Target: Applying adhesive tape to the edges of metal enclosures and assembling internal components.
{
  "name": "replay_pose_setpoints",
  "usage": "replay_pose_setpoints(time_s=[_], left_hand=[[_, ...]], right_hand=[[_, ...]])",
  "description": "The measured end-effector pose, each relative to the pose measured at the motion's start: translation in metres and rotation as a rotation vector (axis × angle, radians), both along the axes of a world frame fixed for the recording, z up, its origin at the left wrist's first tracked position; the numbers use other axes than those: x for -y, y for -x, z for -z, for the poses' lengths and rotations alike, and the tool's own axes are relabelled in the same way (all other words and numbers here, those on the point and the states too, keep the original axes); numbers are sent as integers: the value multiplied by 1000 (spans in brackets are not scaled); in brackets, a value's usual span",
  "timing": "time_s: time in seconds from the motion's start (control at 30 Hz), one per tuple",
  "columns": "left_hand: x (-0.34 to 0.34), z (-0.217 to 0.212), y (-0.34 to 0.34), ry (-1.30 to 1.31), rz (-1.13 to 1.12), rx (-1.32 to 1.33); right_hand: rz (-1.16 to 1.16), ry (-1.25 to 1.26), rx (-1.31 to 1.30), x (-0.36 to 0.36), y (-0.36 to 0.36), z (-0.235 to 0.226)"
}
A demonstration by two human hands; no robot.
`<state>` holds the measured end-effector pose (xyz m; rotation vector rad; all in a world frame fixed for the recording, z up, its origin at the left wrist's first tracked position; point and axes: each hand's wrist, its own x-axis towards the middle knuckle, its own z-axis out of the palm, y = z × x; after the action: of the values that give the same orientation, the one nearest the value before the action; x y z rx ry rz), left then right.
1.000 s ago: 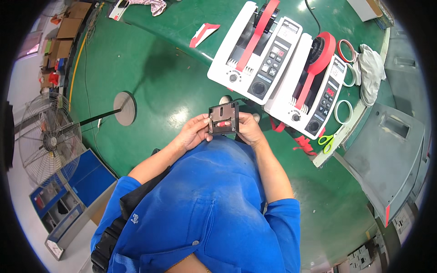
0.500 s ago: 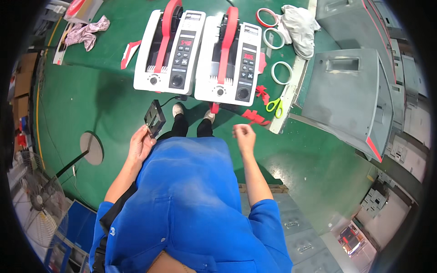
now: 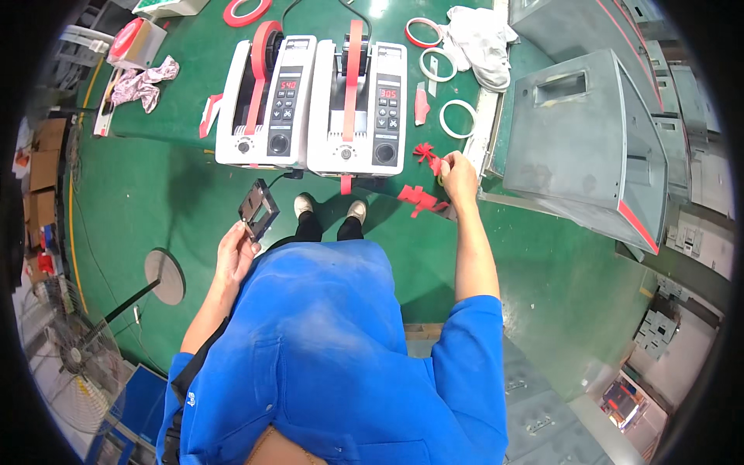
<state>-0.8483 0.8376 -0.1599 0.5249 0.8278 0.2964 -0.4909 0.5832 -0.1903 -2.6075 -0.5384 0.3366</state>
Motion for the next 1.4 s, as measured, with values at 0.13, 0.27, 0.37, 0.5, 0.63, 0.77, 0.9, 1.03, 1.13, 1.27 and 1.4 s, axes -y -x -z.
replay_pose_setpoints(time_s=[0.13,0.27,0.37,0.5,0.63,0.77,0.9,1.03,1.13,1.27,1.4], left_hand=[[8,-2,1,5,-10,-30],[9,5,9,24,17,7],[10,6,7,26,26,40],[14,1,2,55,-31,34],[14,17,14,132,-86,152],[10,12,15,356,-152,170],[8,25,17,516,-156,216],[5,21,16,469,-106,155],[1,19,16,406,-92,131],[1,17,17,417,-169,107],[-7,15,27,275,-237,67]], right_hand=[[-138,183,-38,-2,-6,1],[-205,356,73,-12,-5,3],[-211,450,161,-15,-8,8],[-115,530,84,-15,-13,-1],[6,350,-54,-9,-14,-15],[78,-140,409,-16,27,-29],[-833,-633,520,-69,130,-68],[-1063,-593,388,-154,176,-95],[-1239,-562,330,-189,169,-83],[-1326,-638,287,-211,167,-73],[-1341,-538,170,-219,175,-59]])
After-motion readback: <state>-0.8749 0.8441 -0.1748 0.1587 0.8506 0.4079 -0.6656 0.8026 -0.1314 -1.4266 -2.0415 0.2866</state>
